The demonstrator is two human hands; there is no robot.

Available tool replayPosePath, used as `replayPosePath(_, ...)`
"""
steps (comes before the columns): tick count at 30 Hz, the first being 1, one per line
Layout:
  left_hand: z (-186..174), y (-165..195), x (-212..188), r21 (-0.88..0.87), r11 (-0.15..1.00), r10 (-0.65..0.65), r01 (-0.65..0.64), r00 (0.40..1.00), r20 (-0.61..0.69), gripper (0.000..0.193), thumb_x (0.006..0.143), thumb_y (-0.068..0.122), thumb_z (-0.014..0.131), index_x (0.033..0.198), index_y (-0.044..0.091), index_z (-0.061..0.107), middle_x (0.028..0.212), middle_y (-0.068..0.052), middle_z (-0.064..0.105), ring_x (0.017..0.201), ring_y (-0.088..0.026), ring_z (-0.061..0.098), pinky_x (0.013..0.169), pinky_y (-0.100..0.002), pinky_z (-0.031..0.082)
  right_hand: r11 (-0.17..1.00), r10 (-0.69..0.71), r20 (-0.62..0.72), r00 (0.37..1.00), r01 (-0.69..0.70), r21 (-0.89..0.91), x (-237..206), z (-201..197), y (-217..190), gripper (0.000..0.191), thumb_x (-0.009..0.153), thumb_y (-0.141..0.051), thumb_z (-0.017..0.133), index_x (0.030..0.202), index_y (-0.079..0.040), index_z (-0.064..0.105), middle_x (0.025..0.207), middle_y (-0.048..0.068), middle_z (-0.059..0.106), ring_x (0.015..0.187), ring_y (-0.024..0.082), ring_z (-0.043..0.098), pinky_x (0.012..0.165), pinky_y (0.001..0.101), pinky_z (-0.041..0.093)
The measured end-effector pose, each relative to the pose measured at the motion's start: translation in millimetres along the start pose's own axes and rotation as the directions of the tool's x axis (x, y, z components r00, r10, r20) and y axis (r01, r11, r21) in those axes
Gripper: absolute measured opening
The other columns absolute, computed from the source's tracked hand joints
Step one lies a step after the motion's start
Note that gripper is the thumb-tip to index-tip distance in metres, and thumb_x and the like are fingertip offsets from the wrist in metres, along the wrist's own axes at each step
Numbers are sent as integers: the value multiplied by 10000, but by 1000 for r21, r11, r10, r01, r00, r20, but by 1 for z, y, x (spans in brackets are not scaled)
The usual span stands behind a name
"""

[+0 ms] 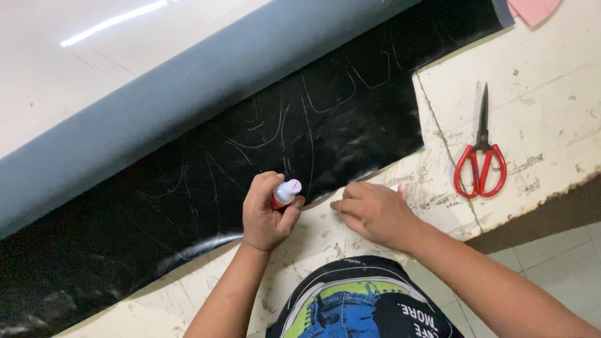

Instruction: The person opens a small bottle of glue and applies it along the marked outlines on a black leather sheet on the work table, wiping the area with a white cloth. They then place a pink paper pattern piece on the sheet, align it, and trace along it with a pen.

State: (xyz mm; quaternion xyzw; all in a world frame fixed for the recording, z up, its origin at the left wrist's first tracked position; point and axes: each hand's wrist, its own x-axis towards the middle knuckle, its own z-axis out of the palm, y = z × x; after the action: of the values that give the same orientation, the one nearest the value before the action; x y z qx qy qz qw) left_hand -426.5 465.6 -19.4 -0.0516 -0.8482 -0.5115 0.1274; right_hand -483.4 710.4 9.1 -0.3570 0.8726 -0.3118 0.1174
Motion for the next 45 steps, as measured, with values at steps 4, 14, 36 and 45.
replayPosePath(4, -1, 1, 0, -6, 1000, 8, -8, 1000, -6, 544, 785, 53, 808, 1246, 91, 522, 1101, -139, 604, 924, -266, 635, 791, -343, 539, 995, 59, -198, 978, -74, -70, 26, -20, 2, 170, 910, -106, 739, 1074, -65, 746, 879, 60, 613, 759, 202, 611, 632, 332, 512)
replayPosePath(14, 0, 3, 3, 0, 1000, 8, -8, 1000, -30, 526, 764, 58, 812, 1215, 76, 543, 1086, -139, 614, 913, -278, 639, 781, -346, 541, 966, -141, -195, 971, 92, -242, 36, -10, 19, 242, 857, -106, 733, 1097, -93, 756, 837, 53, 604, 784, 226, 616, 677, 395, 494)
replayPosePath(36, -1, 4, 3, -4, 1000, -3, 3, 1000, -23, 530, 761, 52, 796, 1227, 72, 543, 1089, -143, 616, 903, -272, 646, 769, -344, 545, 938, -104, -330, 938, -18, -347, 73, -17, 40, 274, 867, -65, 736, 1141, -80, 737, 878, 78, 586, 817, 260, 597, 705, 406, 479)
replayPosePath(45, -1, 4, 2, -1, 1000, -19, 19, 1000, -24, 513, 768, 62, 807, 1215, 74, 554, 1086, -144, 623, 896, -275, 651, 766, -338, 549, 957, -137, -320, 937, 41, -289, 77, -8, 35, 262, 859, -57, 736, 1118, -100, 736, 888, 60, 579, 830, 264, 600, 710, 414, 483)
